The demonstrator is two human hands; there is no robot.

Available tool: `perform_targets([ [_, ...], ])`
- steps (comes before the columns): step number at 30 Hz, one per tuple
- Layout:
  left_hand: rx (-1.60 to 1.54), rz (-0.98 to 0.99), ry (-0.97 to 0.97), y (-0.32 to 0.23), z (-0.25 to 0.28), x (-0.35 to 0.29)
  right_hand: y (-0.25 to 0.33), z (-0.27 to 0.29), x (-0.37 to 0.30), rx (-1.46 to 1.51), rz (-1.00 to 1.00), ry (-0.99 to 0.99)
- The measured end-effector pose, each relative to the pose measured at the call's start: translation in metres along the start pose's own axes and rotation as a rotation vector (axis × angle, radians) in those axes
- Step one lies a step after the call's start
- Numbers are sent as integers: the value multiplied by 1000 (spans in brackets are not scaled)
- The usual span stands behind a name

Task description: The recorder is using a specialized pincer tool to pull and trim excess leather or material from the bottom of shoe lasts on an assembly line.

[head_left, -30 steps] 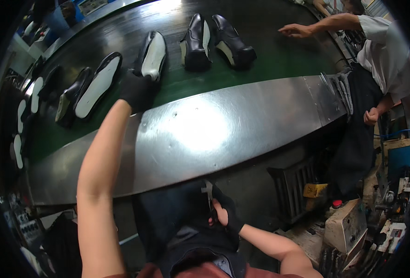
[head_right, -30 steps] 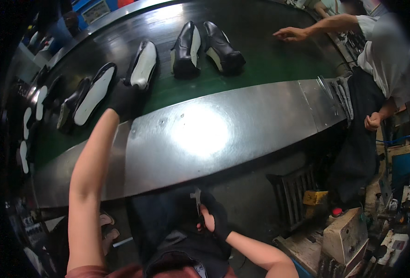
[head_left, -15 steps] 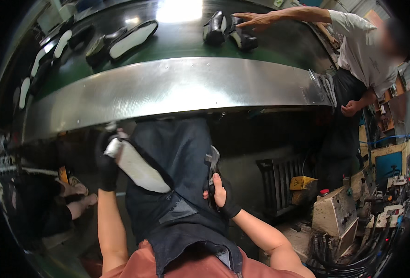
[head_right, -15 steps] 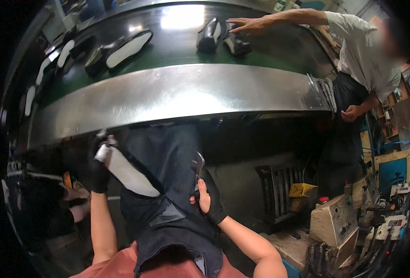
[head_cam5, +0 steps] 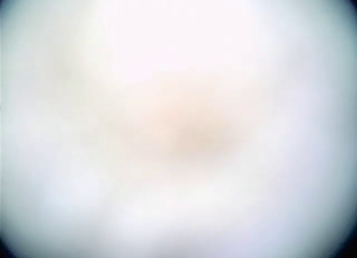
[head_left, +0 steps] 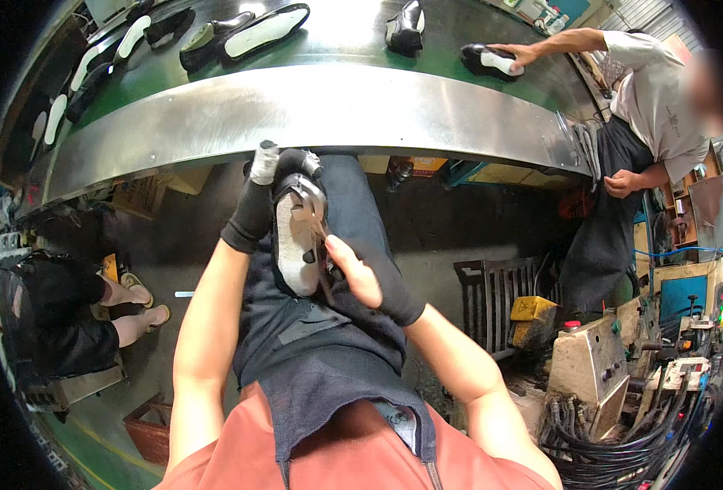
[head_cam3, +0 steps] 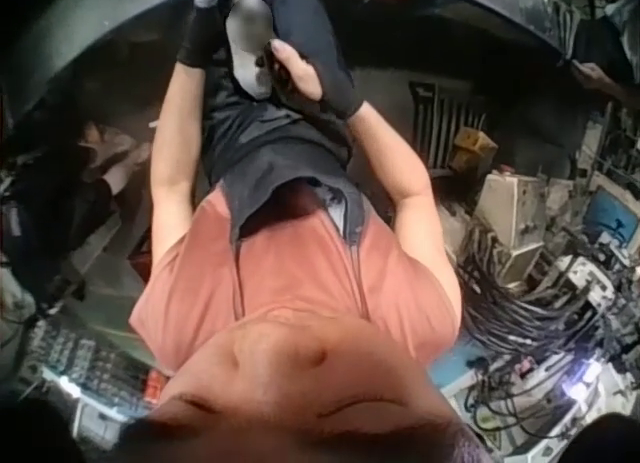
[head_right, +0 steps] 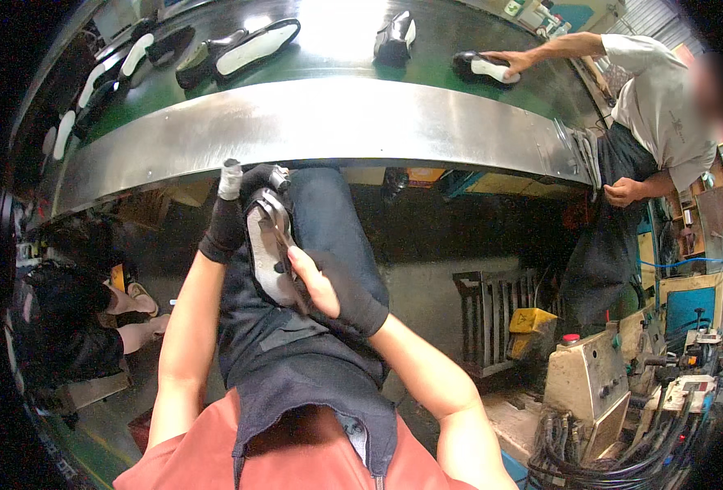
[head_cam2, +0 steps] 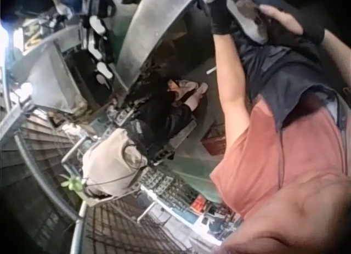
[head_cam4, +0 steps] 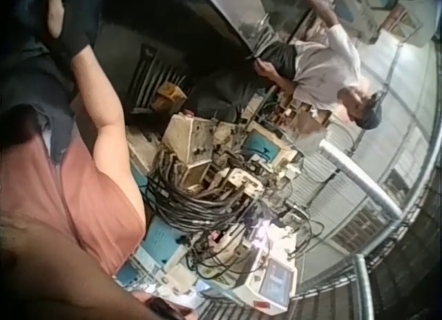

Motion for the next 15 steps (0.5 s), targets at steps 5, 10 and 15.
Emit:
perform_targets([
  [5, -5, -154, 35, -12, -7, -4, -18, -12, -15, 264, -535, 205],
  [10, 260, -205, 17, -4, -20, 0, -54, -13, -11, -184, 160, -391],
  [15, 157, -149, -12, -11, -13, 4, -26, 8, 0, -186, -63, -95],
])
Point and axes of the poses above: each hand's wrist, its own x-axis towards the middle knuckle, its own z-axis out of the back of the hand, y = z × x, the point moved 10 cm from there along x, towards the middle knuckle, and after that the axes turned 4 degrees about -y, right-handed, at the moved point
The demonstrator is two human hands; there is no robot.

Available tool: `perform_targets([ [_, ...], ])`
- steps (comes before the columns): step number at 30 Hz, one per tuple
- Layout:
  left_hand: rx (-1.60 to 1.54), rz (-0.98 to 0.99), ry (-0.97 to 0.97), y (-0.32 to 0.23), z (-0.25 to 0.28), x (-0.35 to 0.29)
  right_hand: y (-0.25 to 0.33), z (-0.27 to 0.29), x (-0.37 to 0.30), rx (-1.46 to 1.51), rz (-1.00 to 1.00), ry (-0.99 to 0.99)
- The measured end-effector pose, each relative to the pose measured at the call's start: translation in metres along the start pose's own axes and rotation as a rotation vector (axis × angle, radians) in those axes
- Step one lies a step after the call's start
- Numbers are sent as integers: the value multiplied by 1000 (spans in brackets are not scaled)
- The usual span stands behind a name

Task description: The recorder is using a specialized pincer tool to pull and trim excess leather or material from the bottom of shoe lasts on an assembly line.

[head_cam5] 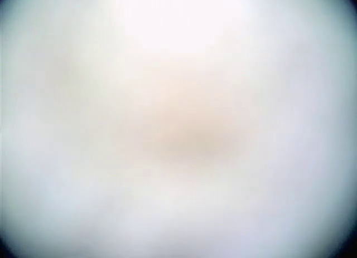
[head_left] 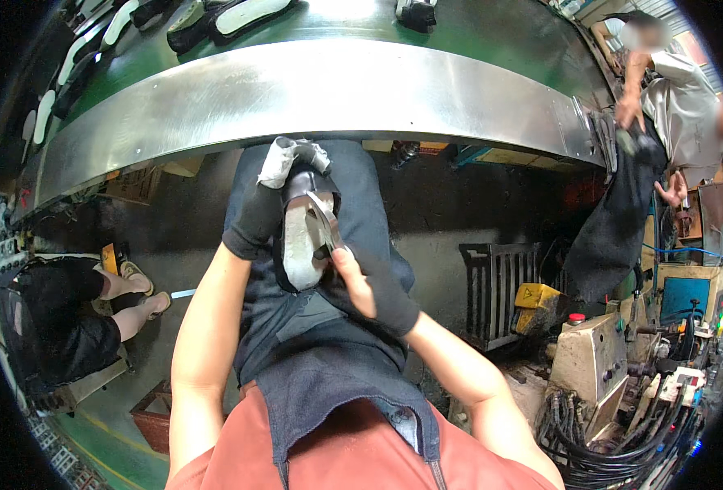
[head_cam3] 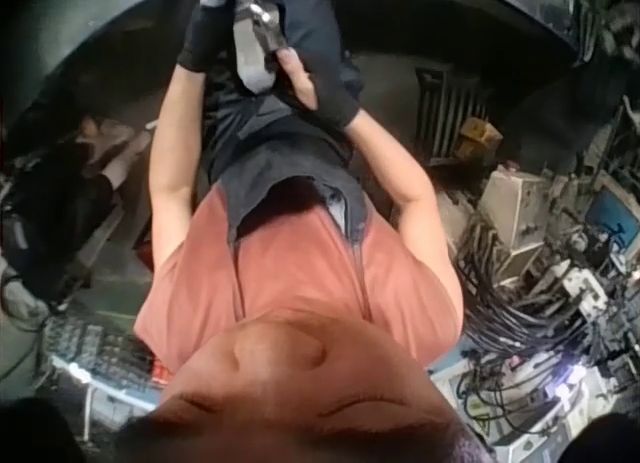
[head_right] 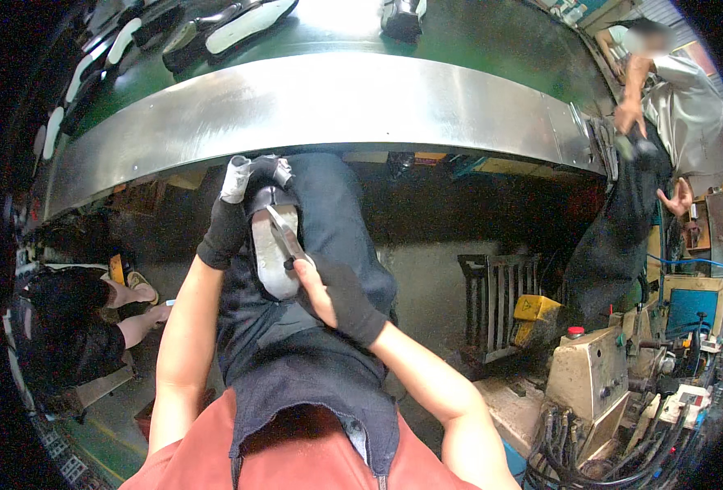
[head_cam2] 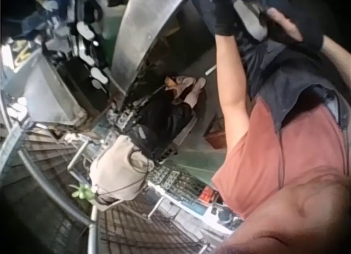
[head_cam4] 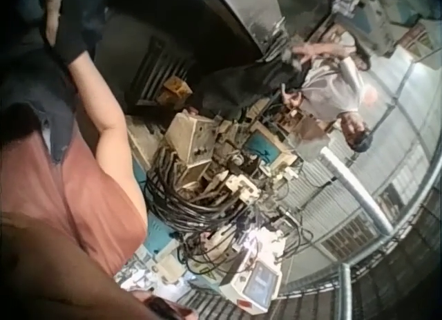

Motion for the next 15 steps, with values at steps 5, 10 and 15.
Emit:
perform_targets([
  [5, -54, 109, 37, 4, -18, -3, 5, 4, 4, 334, -103, 354],
  [10, -30, 80, 48, 8, -20, -3, -27, -13, -6, 152, -152, -14],
  [15, -31, 67, 47, 4, -19, -5, -32, -28, -5, 142, 96, -301],
])
Point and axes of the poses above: each hand's wrist, its own x-axis towards the middle knuckle, its own z-axis out of the back of the hand, y = z × x, the point moved 10 cm from there along x, towards the middle knuckle, and after that the axes turned 4 degrees about -y, right-handed, at the moved point
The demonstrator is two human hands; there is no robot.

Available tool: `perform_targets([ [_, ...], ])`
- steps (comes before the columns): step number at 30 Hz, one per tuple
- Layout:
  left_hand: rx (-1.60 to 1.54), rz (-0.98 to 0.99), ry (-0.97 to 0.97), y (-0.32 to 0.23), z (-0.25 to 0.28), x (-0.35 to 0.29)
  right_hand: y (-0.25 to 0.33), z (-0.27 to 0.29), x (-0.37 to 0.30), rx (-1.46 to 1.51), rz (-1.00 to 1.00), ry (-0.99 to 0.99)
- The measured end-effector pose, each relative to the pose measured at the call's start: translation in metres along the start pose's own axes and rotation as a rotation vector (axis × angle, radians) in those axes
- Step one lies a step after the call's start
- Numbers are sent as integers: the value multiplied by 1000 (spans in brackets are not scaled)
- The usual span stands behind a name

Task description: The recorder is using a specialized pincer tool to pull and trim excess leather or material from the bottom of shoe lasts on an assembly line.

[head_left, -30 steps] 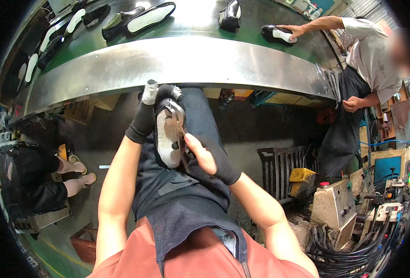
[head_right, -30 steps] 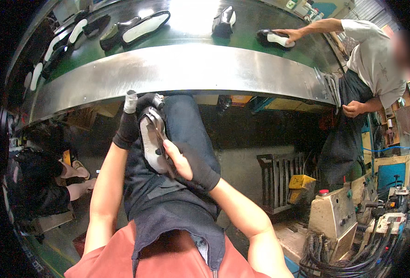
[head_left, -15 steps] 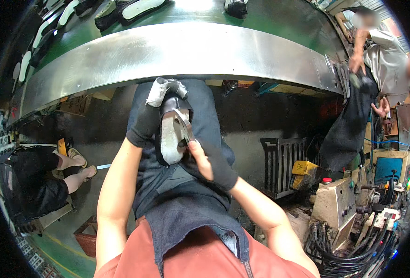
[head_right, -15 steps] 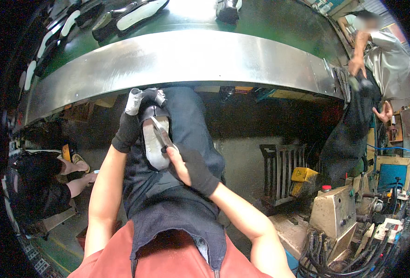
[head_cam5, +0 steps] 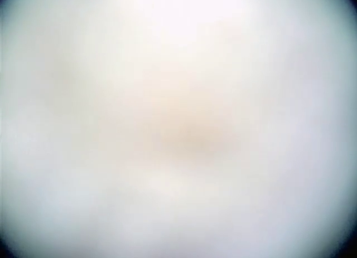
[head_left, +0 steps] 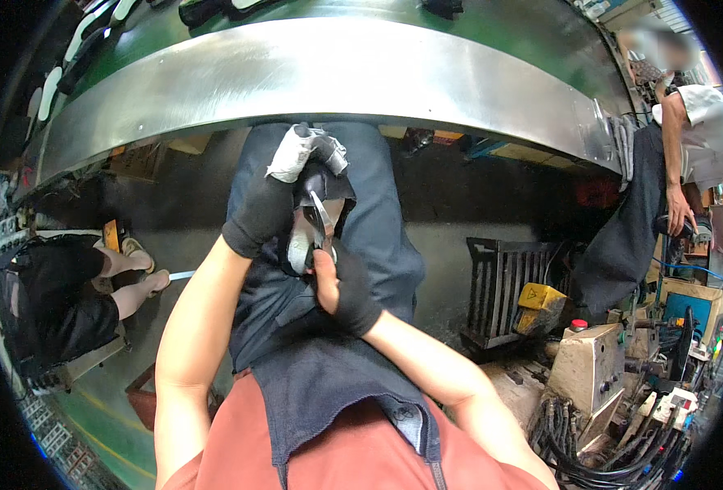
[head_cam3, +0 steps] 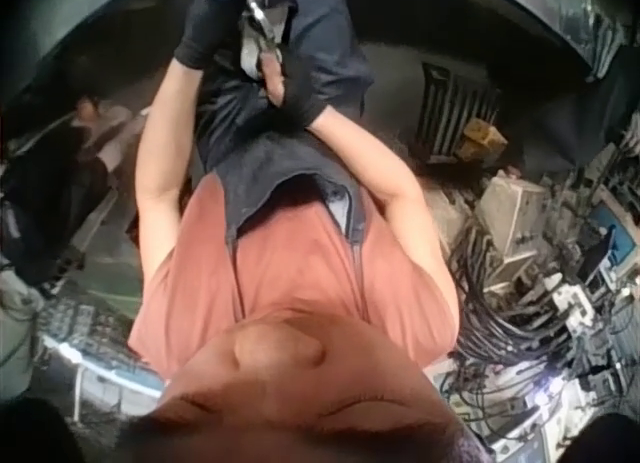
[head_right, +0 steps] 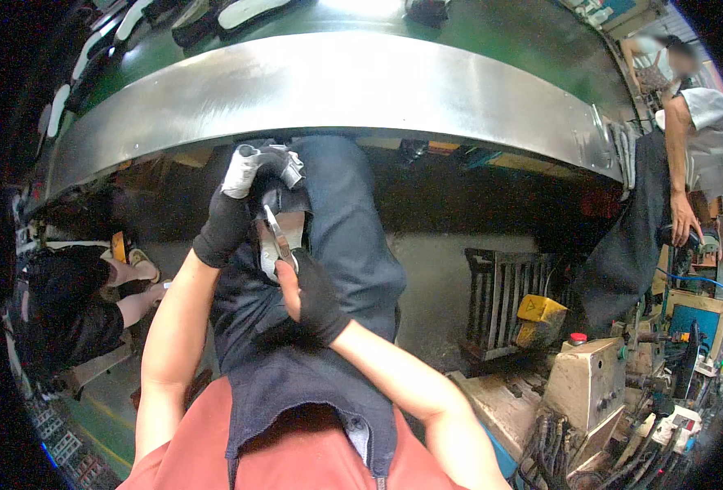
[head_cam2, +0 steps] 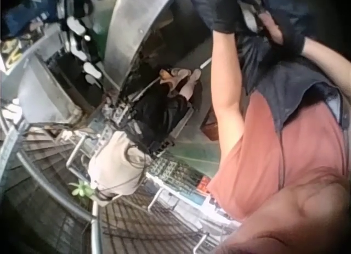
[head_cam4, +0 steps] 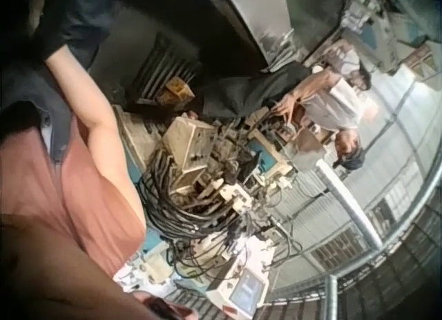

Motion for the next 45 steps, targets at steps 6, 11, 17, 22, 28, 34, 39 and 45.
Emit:
perform_targets([
  [6, 41, -175, 72, -19, -1, -25, 33, 22, -7, -94, -228, 500],
  [11, -37, -31, -83, -7, 5, -27, 16, 7, -18, 37, -408, 419],
  [17, -330, 117, 41, -1, -7, -49, 23, -1, -41, -7, -22, 281],
  [22, 258, -145, 15, -14, -21, -118, 20, 14, -112, -130, 25, 865],
  [28, 206, 152, -39, 6, -19, -131, 18, 20, -123, -316, 283, 880],
  [34, 178, 211, -117, 13, -12, -128, -46, 23, -159, -282, 138, 921],
  [39, 315, 0, 97, 5, -8, -111, -38, 20, -146, -264, 133, 895],
  [45, 246, -85, 127, -45, -20, -86, 33, 9, -76, -182, 93, 766],
])
Point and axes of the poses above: each hand's wrist, its own x-axis towards the middle knuckle, its own z-axis out of the back of the hand, y = z × x, the point moved 10 cm from there along x, towards the middle knuckle, and after that the axes turned 4 degrees about -y, right-handed, at the moved point
